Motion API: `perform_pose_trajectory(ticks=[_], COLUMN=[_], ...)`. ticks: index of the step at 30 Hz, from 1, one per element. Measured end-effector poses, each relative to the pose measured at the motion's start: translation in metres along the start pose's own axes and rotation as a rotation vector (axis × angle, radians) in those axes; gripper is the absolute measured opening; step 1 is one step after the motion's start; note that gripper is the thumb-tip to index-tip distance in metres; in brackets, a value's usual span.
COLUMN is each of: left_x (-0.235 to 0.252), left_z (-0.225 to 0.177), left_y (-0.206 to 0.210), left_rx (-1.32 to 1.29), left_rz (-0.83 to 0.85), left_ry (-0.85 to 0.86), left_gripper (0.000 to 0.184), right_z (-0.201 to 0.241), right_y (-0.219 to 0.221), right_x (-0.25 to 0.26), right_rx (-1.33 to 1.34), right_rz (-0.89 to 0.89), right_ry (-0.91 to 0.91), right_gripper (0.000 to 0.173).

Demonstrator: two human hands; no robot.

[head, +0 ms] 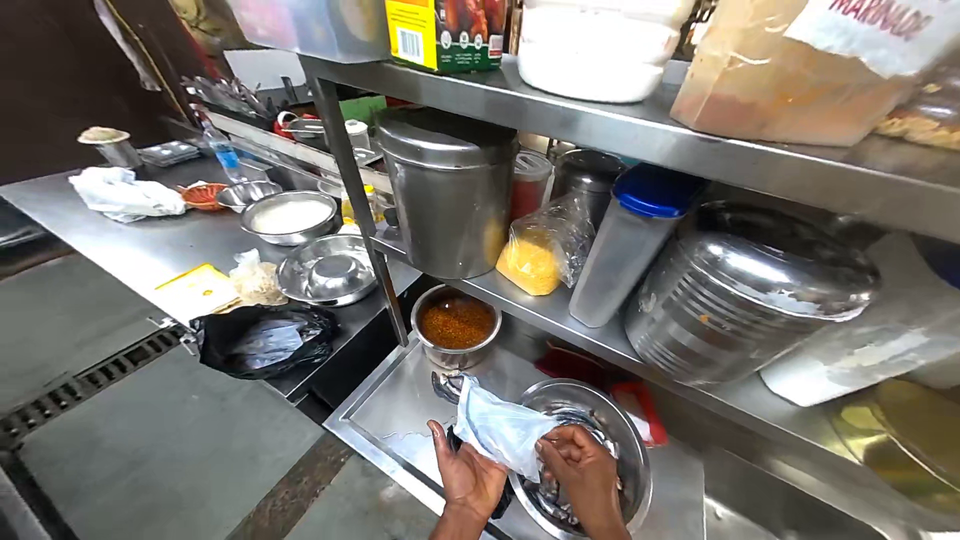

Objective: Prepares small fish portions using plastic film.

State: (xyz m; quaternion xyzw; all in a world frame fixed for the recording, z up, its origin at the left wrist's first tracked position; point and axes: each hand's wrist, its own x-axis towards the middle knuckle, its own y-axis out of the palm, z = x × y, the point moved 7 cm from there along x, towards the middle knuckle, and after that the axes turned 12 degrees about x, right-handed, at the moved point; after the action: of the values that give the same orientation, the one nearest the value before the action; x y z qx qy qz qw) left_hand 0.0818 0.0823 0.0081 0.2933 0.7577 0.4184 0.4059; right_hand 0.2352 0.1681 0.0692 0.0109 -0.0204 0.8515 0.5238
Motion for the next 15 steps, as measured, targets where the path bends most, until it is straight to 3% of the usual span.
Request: perform_pose_trajectory(ticks=[6, 10, 15], left_x=[0.001, 0.001, 0.001], left_z=[-0.003, -0.011, -0.002], left_y=[-0.001, 0.003, 0.007], left_rx=[-0.035, -0.058, -0.043], left_rz=[0.024, 0.034, 0.078], left_ry=[0.026, 0.031, -0.016], left_gripper=[0.106, 0.107, 0.108], right_z=[0.01, 0.006, 0.016], right_y=[0.003, -0.014, -0.013], right_x=[-0.008, -0.01, -0.005], right_rx=[0.221, 0.101, 0.097], right_rz=[0.094, 0.195, 0.069], right_ry=[-0.01, -0.153, -0.339], right_gripper=[0.016, 0.013, 0.013])
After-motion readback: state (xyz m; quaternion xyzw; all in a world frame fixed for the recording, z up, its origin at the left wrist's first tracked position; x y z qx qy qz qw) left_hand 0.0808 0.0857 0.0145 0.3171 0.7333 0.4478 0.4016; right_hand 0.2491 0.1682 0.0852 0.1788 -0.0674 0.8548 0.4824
